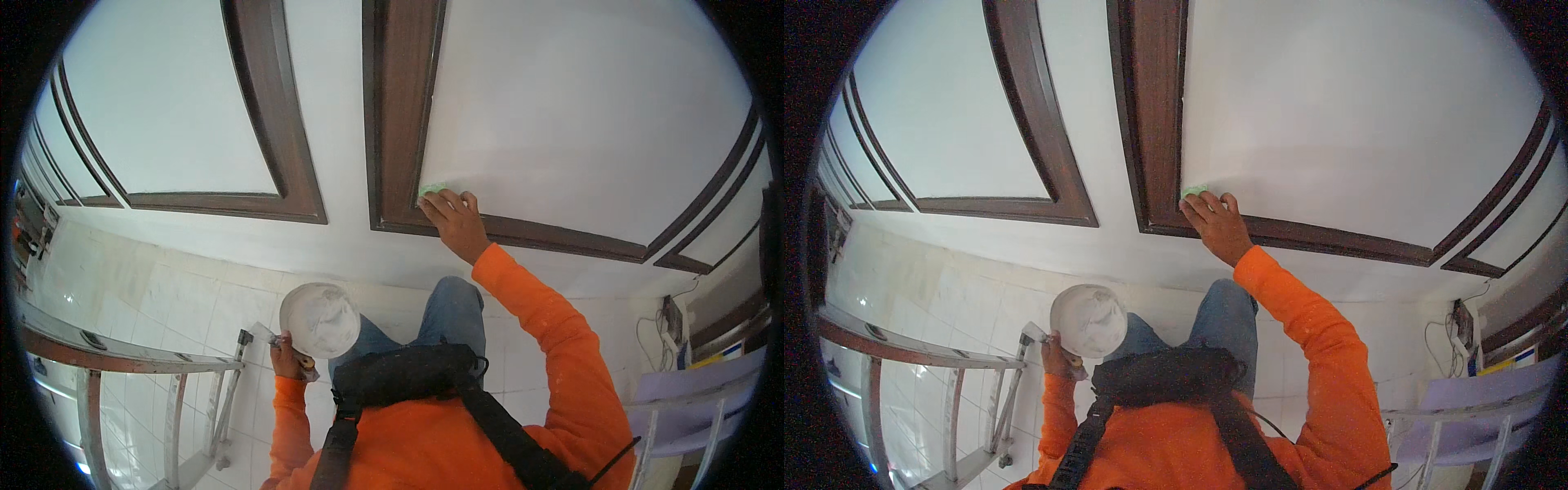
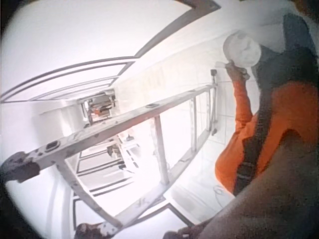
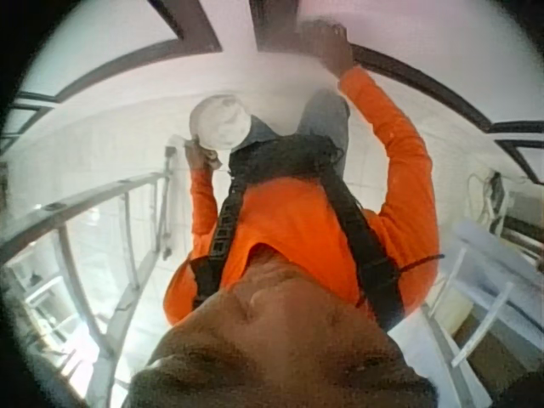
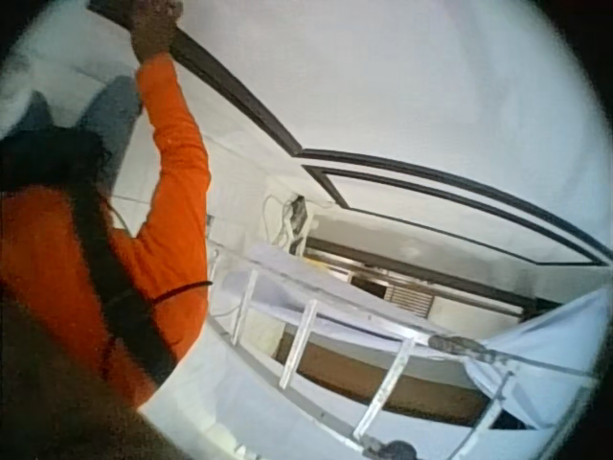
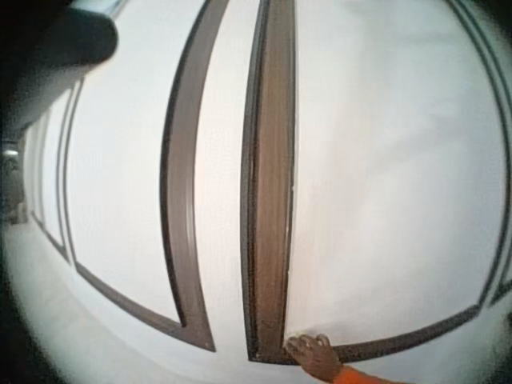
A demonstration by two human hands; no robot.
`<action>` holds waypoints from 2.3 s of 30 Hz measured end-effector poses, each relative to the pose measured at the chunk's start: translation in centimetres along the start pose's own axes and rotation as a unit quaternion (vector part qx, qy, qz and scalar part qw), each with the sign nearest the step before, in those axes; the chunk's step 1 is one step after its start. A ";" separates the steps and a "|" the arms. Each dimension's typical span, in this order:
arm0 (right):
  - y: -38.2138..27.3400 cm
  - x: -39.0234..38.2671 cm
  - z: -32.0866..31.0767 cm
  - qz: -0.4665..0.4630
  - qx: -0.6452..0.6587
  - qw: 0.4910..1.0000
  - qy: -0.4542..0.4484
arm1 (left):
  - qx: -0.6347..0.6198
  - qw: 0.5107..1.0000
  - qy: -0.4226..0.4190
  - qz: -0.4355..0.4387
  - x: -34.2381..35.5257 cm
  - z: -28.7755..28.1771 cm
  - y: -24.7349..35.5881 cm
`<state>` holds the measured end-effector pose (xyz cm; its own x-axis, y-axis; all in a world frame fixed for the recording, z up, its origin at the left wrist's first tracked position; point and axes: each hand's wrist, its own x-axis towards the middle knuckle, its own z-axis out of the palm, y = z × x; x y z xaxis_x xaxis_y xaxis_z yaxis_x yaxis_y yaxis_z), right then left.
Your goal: The person applies white putty to the edges of a wall panel using a scraper and a sponge, then wipes the excess putty with a cloth.
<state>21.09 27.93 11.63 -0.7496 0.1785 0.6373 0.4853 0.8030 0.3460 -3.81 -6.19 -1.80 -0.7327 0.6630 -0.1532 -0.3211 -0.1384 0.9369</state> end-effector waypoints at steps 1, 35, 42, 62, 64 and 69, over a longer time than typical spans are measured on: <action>0.1 0.8 -0.7 -0.002 0.000 1.000 0.002 | -0.004 1.000 -0.003 -0.009 0.2 -0.7 -0.2; 4.2 5.4 -4.0 0.038 -0.051 0.991 0.122 | 0.016 1.000 -0.008 -0.016 0.2 0.7 0.4; -0.9 -1.3 0.0 0.063 0.077 0.992 0.082 | -0.027 0.999 0.022 -0.015 0.3 -0.3 -0.4; -1.8 -0.7 1.2 0.040 0.038 0.998 0.018 | -0.014 0.999 0.004 -0.030 0.6 -0.9 -0.9; -1.0 0.6 -0.3 0.070 0.011 0.992 0.101 | -0.009 1.000 0.022 -0.006 0.7 -0.4 -1.1; 0.8 2.5 -1.3 0.050 -0.050 0.991 0.110 | 0.010 0.999 -0.015 -0.037 0.6 0.0 -0.1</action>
<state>20.19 28.30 14.36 -0.5842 0.1178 0.8030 0.6037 0.7244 0.3330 -4.24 -5.75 -1.97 -0.6893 0.6923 -0.2137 -0.3625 -0.0741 0.9291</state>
